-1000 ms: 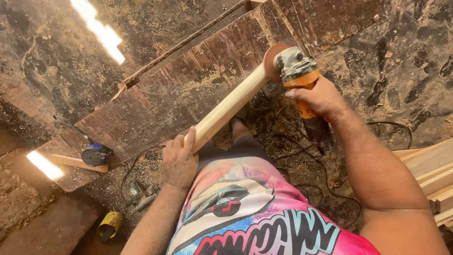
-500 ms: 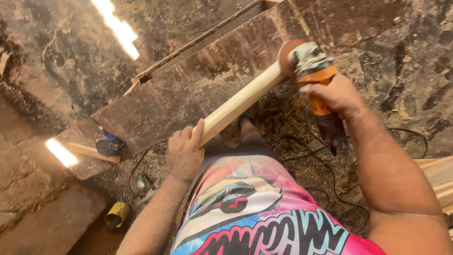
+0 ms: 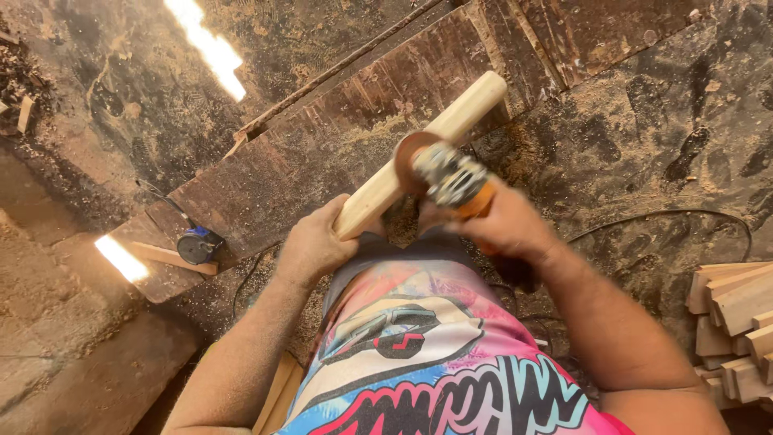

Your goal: The person uses an angle grinder with a sanding disc to smooth the surface of a cylindrical wooden dowel. They hold the dowel with one hand and the grinder with the other, moving the tool along the length of the wood to remove roughness and create a uniform finish.

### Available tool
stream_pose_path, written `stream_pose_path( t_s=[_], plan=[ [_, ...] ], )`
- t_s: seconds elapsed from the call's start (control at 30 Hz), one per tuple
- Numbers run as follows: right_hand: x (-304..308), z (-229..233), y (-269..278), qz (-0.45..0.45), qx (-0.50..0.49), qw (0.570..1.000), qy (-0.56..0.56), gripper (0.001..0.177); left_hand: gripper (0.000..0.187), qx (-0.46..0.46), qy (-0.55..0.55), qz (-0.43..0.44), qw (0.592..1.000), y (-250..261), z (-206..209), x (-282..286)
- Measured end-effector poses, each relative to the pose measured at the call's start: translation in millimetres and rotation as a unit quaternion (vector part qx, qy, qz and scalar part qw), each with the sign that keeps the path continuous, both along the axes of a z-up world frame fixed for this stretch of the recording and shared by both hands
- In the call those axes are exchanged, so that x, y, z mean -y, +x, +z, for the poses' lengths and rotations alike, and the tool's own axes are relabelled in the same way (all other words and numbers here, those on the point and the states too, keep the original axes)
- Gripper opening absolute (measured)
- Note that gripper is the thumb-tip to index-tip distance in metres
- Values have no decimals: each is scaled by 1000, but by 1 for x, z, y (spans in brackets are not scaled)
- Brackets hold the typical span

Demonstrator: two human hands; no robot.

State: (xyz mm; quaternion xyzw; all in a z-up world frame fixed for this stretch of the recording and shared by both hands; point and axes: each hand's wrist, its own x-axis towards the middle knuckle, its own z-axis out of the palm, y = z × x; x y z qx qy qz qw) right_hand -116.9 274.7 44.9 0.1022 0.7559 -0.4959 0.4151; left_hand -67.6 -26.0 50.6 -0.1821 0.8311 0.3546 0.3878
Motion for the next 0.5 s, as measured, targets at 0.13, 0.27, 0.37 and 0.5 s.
stream_pose_path(
  t_s=[0.13, 0.27, 0.37, 0.5],
  plan=[
    [-47, -18, -42, -82, 38, 994, 69, 61, 66, 1, 20, 2, 1000, -3, 4, 1],
    [-48, -12, -45, -96, 42, 993, 48, 61, 61, -6, -9, -23, 1000, 0, 4, -2],
    [-10, 6, -16, -36, 44, 998, 25, 66, 45, -19, -28, -45, 998, 3, 2, -2],
    [34, 35, 7, 158, 27, 978, 135, 71, 40, -51, -38, -58, 996, 4, -4, -1]
  ],
)
